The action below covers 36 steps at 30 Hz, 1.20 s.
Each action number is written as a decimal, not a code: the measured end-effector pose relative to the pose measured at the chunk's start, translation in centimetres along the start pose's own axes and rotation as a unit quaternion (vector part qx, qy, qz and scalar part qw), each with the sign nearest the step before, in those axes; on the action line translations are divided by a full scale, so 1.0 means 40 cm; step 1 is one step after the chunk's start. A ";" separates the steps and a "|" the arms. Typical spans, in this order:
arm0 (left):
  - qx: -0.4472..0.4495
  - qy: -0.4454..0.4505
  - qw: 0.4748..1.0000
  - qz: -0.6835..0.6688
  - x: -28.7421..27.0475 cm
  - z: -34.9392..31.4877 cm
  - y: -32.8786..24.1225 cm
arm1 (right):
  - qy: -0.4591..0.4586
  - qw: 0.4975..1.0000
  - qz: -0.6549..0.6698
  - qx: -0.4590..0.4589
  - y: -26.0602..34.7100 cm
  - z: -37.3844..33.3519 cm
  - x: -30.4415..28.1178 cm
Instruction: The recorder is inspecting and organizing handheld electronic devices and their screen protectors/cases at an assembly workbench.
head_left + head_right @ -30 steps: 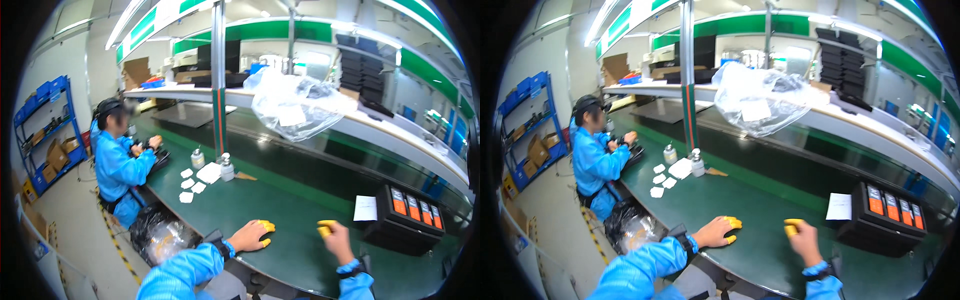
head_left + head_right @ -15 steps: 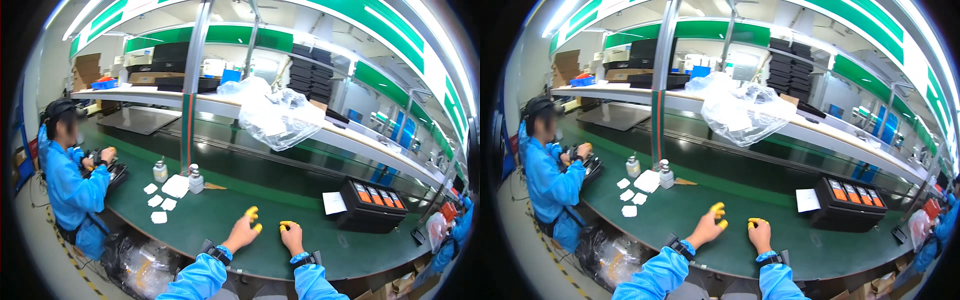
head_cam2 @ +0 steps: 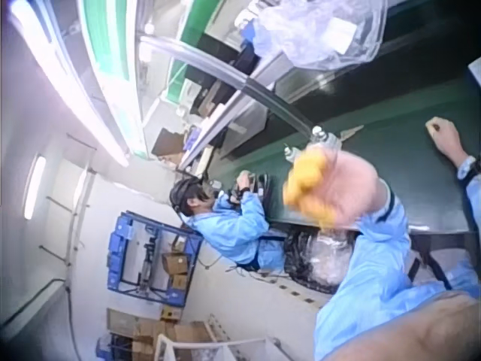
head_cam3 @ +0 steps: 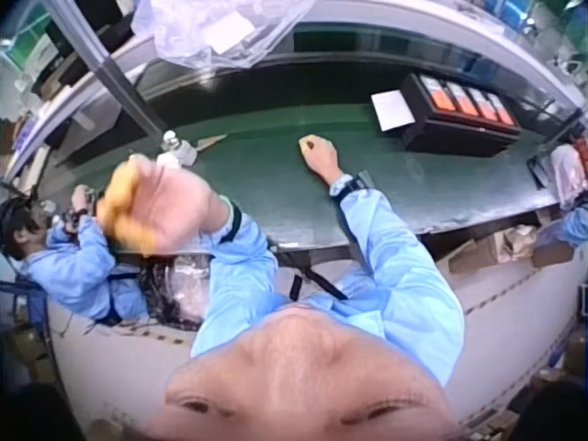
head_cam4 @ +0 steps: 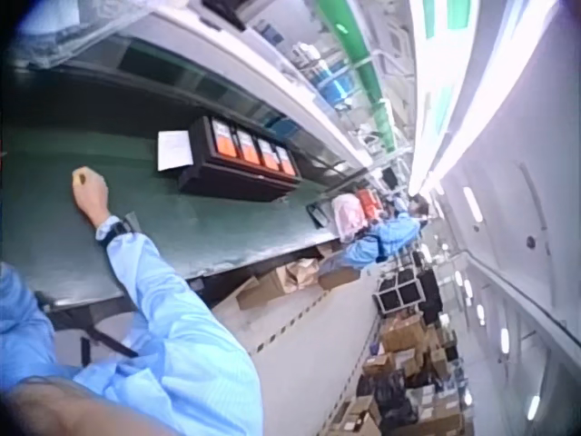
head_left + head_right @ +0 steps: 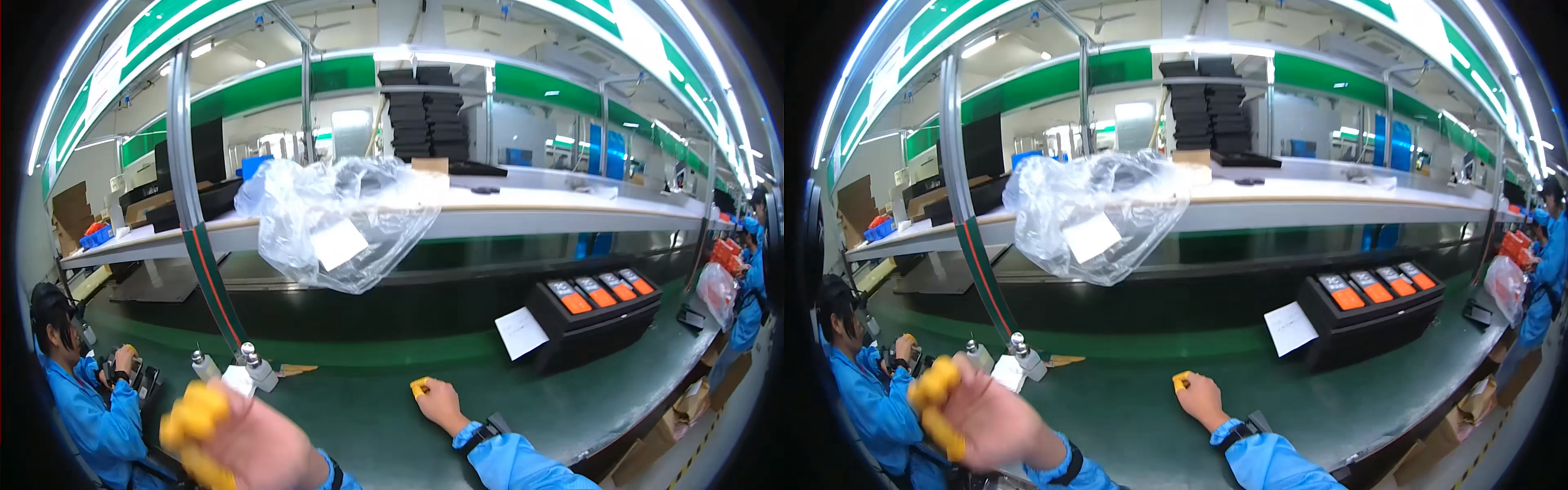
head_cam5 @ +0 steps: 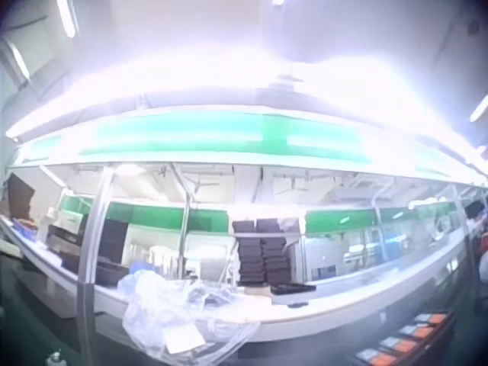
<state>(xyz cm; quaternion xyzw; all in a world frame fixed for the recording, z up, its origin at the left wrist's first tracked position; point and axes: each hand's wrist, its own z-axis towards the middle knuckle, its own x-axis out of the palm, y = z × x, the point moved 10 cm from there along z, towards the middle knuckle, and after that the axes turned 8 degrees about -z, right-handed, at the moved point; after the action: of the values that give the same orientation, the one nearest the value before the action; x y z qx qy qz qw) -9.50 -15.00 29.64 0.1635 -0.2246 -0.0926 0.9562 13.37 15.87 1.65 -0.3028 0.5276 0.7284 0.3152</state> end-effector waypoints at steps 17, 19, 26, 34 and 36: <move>-0.334 -0.067 0.920 -0.195 0.186 -0.167 0.134 | 0.043 0.972 0.230 -0.015 0.008 0.044 0.042; -0.331 -0.065 0.923 -0.184 0.212 -0.195 0.133 | 0.054 0.973 0.223 -0.016 0.015 0.045 0.073; -0.196 -0.238 0.889 -0.339 0.187 -0.206 0.098 | 0.062 0.971 0.230 -0.001 0.046 0.034 0.057; -0.232 -0.222 0.865 -0.385 0.207 -0.231 0.135 | 0.059 0.968 0.242 0.011 0.021 0.050 0.051; -0.233 -0.234 0.852 -0.406 0.219 -0.235 0.135 | 0.059 0.969 0.239 0.007 0.011 0.045 0.047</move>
<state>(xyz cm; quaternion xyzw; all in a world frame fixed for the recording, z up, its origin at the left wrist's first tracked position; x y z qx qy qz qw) 3.13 -9.63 27.10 -0.0137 -0.3269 -0.5577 0.7628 11.66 17.76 0.93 -0.2077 0.6076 0.7597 0.1028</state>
